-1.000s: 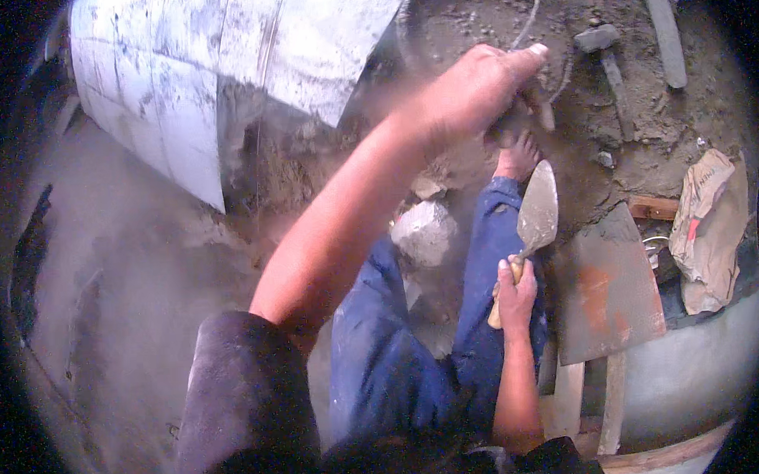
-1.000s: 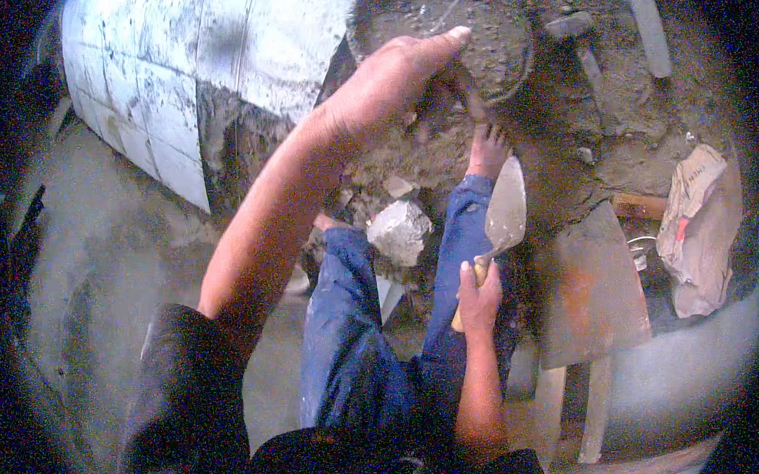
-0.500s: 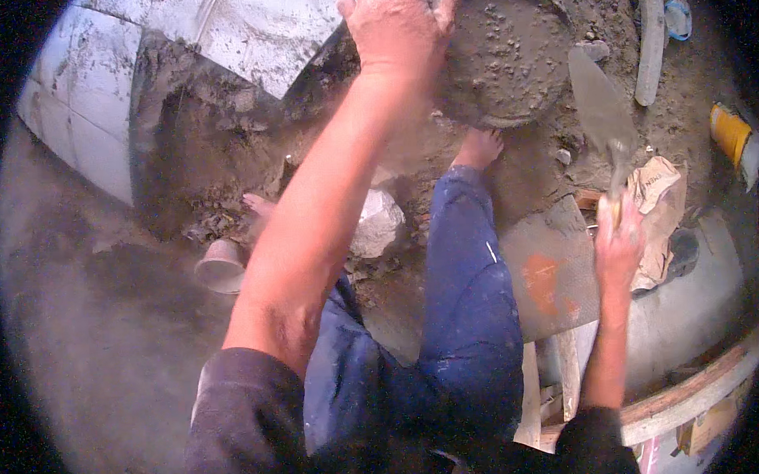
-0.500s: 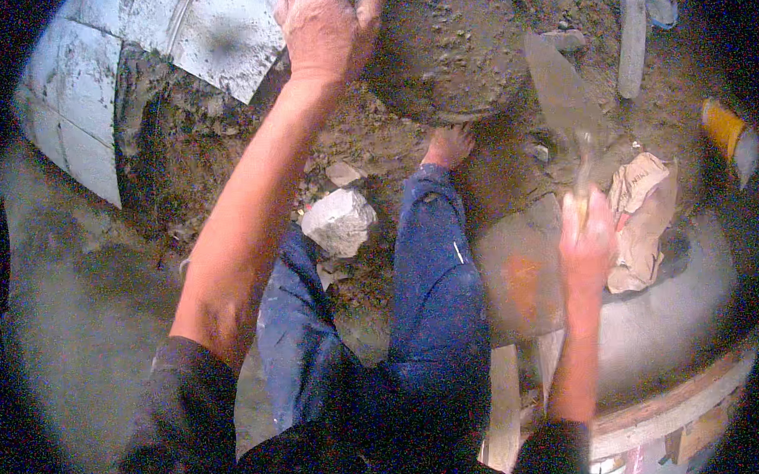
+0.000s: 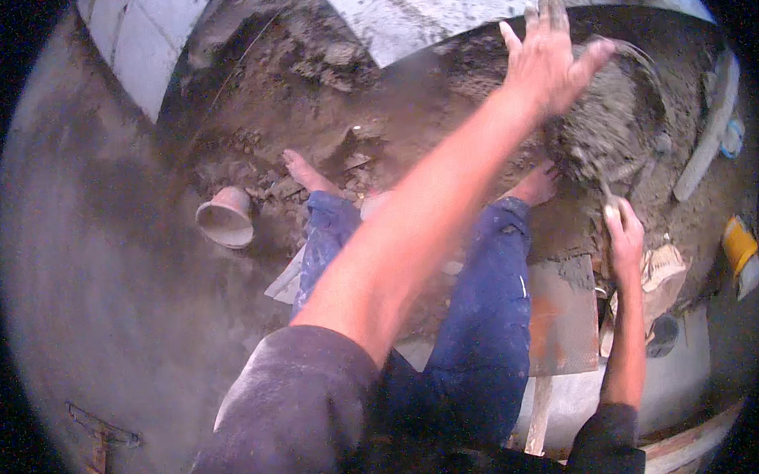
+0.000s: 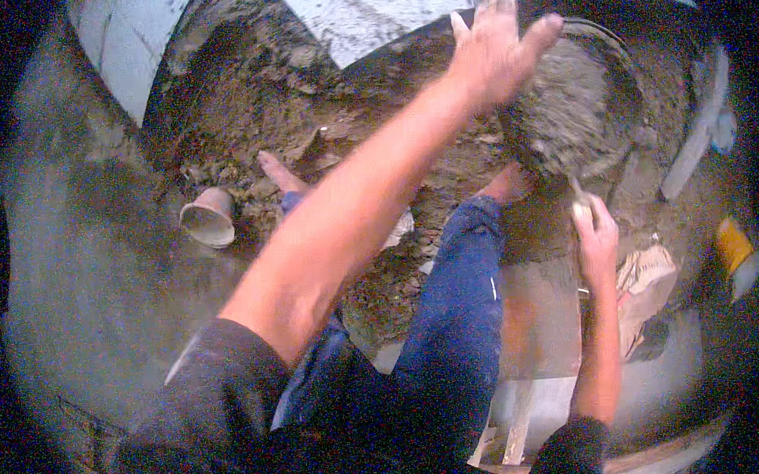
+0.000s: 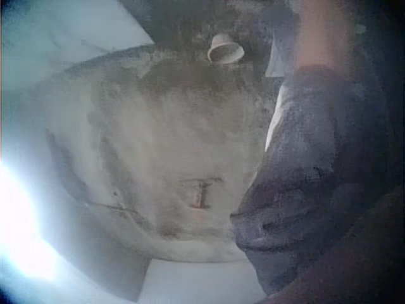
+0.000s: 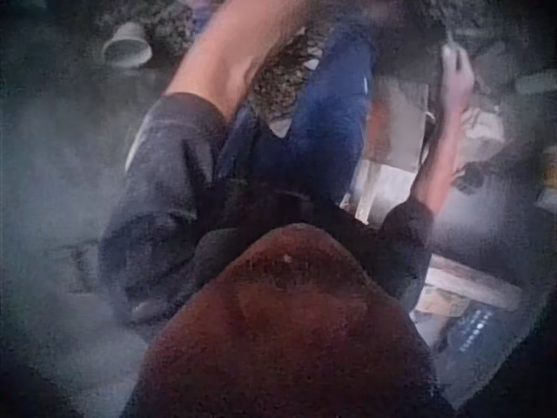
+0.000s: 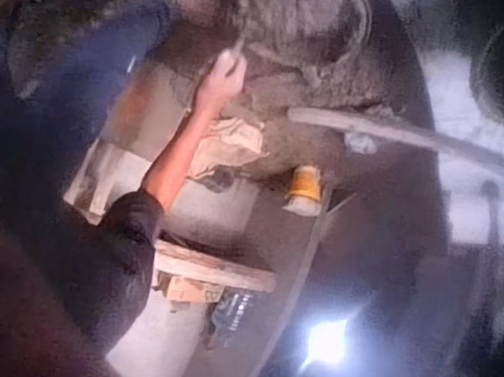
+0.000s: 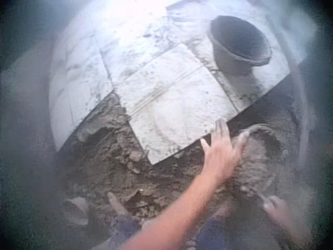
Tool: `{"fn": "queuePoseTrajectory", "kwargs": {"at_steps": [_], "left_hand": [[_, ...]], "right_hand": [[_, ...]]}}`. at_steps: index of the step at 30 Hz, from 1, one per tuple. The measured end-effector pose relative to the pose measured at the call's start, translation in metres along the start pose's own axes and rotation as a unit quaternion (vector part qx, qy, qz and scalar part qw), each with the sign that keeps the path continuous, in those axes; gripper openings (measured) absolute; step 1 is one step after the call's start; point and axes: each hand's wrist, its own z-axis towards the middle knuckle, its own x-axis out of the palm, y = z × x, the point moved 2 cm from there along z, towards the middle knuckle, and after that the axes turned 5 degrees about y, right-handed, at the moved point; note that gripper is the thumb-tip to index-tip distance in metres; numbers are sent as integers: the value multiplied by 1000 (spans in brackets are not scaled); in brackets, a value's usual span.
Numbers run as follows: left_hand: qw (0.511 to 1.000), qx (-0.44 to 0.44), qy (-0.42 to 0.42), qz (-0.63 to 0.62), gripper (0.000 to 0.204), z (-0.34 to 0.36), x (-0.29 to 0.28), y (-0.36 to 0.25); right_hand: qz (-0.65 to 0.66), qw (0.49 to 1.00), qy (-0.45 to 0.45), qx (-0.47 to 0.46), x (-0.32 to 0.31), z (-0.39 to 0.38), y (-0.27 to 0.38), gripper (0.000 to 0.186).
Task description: The person scoops wet cement from a bucket using a trowel and applies it to a wall surface. They repeatedly smooth the cement on the wall and scrape excess material back into the bucket.
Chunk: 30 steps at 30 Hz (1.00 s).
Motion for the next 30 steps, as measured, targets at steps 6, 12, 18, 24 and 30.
{"fn": "queuePoseTrajectory", "kwargs": {"at_steps": [6,12,18,24,30], "left_hand": [[988,-135,-17,-72,82,-187,-45,81],[933,-316,156,-74,80,-329,-71,120],[917,-320,207,-115,79,-364,-59,133],[919,-285,225,-156,77,-368,-55,129],[914,-300,222,-159,75,-375,-56,140]], "right_hand": [[-126,986,-106,24,-8,-68,-8,42],[-207,978,-6,-23,-3,-117,87,44],[-316,915,104,-229,102,-32,183,34],[-491,738,-14,-463,223,124,234,42],[-308,861,-81,-397,211,57,228,42]]}}
